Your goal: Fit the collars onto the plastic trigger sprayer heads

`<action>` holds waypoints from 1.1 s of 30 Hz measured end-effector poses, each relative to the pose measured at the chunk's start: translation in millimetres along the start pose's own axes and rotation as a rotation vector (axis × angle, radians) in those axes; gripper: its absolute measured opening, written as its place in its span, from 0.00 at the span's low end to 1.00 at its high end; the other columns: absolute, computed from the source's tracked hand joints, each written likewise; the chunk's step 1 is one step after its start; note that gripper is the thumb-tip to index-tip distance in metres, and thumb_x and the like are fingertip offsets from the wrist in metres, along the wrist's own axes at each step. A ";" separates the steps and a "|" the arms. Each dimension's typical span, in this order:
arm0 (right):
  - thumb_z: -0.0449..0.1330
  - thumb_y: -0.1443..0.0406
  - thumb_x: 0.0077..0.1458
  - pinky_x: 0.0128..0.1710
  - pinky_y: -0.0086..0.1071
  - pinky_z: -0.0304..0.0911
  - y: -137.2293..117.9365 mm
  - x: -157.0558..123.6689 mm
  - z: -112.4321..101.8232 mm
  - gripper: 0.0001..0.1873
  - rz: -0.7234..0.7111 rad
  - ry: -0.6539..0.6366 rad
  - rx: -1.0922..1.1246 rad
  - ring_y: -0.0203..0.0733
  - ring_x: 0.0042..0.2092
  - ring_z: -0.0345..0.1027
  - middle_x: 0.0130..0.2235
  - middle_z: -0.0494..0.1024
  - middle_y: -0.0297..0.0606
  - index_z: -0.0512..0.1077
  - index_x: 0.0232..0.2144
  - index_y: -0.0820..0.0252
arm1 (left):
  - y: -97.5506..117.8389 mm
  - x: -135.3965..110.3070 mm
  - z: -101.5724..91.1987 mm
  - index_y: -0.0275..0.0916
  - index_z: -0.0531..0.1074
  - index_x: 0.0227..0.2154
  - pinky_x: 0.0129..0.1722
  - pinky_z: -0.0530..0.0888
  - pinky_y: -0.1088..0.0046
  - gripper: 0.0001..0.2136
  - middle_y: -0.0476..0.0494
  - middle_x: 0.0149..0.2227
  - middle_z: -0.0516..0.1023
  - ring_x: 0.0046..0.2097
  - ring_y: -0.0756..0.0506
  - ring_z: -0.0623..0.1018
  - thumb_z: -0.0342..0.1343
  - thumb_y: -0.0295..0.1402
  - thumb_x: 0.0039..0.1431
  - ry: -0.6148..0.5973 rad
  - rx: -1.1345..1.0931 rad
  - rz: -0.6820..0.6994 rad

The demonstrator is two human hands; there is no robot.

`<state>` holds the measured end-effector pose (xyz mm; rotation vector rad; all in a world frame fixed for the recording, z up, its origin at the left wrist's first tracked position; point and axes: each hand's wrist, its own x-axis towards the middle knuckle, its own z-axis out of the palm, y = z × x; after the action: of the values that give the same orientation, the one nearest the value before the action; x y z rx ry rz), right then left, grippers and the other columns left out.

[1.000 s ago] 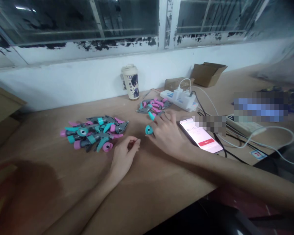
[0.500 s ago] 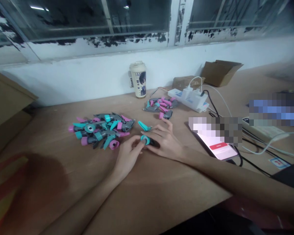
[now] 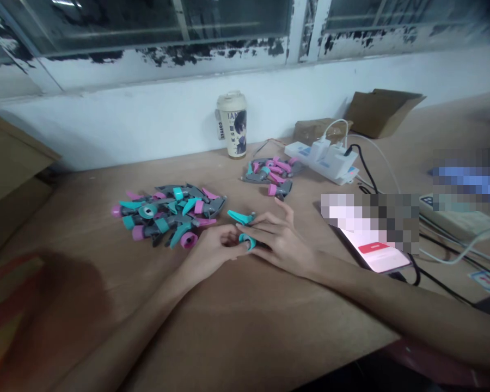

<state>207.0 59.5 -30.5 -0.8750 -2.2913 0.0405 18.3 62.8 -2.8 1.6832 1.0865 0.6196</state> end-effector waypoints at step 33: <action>0.58 0.64 0.53 0.60 0.47 0.32 -4.8 0.9 0.4 0.07 0.155 0.050 -0.057 0.41 0.42 0.70 0.34 0.80 0.35 0.72 0.36 0.56 | 0.7 -11.7 25.9 0.39 0.70 0.27 0.32 0.68 0.75 0.03 0.48 0.31 0.73 0.33 0.49 0.73 0.53 0.31 0.54 0.533 0.726 0.215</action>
<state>203.5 56.4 -29.1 -1.0700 -2.1841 0.0207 34.0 40.5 -10.7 2.3534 1.6575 0.9147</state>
